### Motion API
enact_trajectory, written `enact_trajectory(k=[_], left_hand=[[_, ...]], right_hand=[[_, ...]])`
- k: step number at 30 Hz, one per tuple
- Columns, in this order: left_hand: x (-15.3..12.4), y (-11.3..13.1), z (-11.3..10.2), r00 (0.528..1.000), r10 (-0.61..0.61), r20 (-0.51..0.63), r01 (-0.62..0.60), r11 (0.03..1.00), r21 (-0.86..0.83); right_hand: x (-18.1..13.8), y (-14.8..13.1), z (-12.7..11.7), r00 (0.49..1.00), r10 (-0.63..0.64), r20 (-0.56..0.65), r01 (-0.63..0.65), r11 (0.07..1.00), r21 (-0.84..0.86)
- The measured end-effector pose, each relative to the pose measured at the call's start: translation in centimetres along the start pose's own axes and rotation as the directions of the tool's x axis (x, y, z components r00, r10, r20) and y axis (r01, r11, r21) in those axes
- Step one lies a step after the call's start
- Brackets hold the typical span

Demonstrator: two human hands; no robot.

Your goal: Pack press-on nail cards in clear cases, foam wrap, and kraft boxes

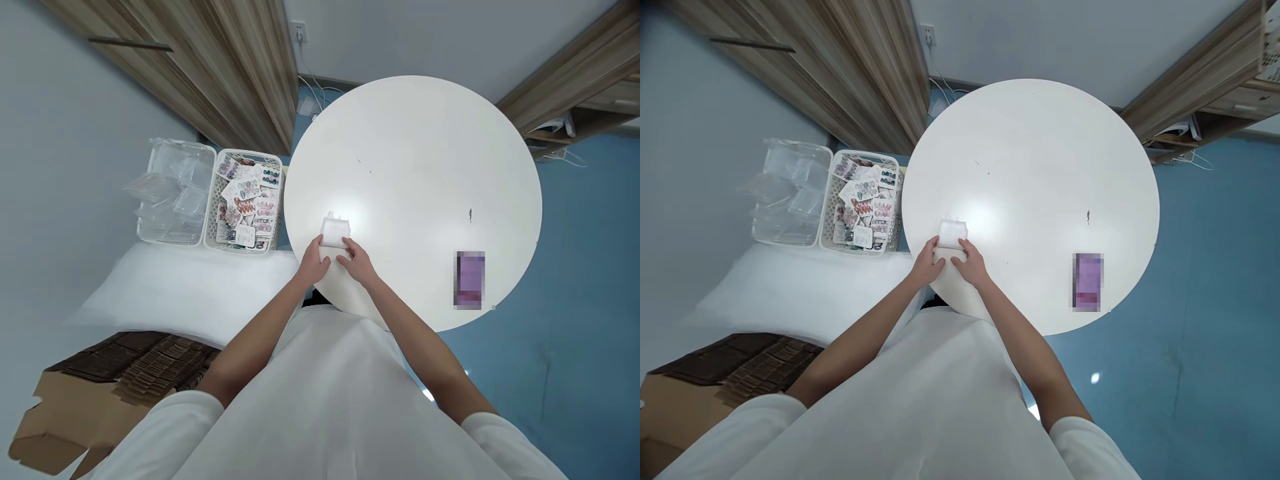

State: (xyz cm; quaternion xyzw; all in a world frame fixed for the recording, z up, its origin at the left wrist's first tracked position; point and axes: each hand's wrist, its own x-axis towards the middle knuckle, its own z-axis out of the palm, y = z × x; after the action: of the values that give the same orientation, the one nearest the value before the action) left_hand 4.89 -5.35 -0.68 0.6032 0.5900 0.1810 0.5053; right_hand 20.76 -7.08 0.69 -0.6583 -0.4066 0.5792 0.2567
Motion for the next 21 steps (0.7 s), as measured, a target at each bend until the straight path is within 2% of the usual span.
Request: enact_trajectory(k=[5,10,21], left_hand=[[2.4,-1.0,-2.7,0.999,0.019,-0.042,-0.018,0.999,0.026],[4.4,-1.0,-4.3,0.997,0.026,-0.079,-0.026,1.0,-0.002],[4.1,-1.3,-4.3,0.995,0.07,-0.068,-0.067,0.997,0.049]], right_hand=[[3.3,-1.8,2.1,0.997,-0.068,0.021,0.069,0.997,-0.024],[5.1,-3.0,3.3,0.995,-0.093,0.027,0.094,0.994,-0.047],[5.1,-3.1,3.8,0.994,-0.104,0.035,0.106,0.993,-0.059]])
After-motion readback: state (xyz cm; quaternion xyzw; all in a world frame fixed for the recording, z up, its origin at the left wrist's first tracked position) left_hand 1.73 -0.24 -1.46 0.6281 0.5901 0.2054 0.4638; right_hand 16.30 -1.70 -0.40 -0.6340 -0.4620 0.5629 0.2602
